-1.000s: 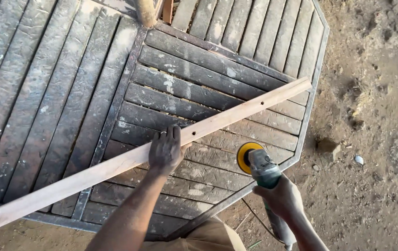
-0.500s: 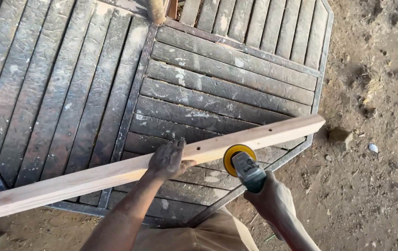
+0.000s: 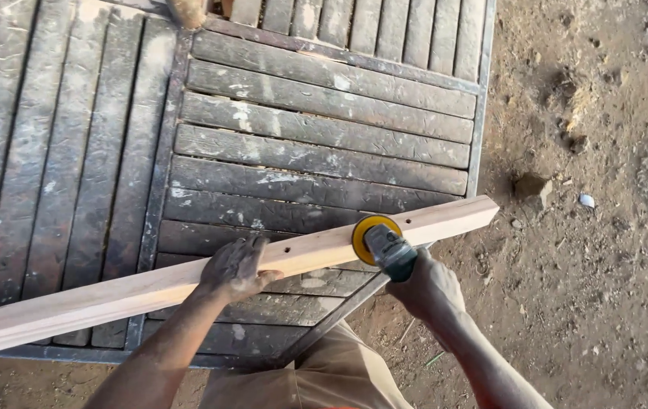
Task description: Using an angle grinder with a sanding disc to smooth the surface of a wooden board on a metal workbench.
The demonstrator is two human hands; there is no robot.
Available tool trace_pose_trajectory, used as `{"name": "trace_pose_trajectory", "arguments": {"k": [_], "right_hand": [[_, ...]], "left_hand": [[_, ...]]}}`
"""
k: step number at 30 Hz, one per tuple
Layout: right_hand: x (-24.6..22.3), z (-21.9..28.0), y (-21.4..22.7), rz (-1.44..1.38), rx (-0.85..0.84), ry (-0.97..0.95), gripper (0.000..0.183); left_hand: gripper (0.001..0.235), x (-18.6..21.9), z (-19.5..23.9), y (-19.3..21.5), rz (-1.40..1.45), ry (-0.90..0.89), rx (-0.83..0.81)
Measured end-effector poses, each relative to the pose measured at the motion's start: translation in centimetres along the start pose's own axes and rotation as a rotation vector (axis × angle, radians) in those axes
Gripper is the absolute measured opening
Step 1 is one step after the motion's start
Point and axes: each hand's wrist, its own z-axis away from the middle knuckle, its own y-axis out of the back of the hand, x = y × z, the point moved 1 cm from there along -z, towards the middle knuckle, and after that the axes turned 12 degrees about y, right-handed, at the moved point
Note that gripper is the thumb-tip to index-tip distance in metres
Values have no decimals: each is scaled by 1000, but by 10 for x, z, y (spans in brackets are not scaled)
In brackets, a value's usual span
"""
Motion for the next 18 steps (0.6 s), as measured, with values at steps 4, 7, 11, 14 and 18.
{"name": "trace_pose_trajectory", "arguments": {"k": [4,7,11,14,18], "right_hand": [[45,-14,24,-65,82,-110,68],[88,-30,43,-74,131,-174,68],[164,-56,68,-74,205,-205,63],[218,-85,93,-72,212,-394,53],[240,-82,97,-17,198,-459,54]], "left_hand": [[71,-1,-12,1,13,54,-96],[70,-6,-15,-4,-8,53,-113],[66,-16,-20,-22,-20,51,-86],[90,-11,-24,-19,-136,121,-146],[103,-14,-21,-35,-197,237,-270]]}}
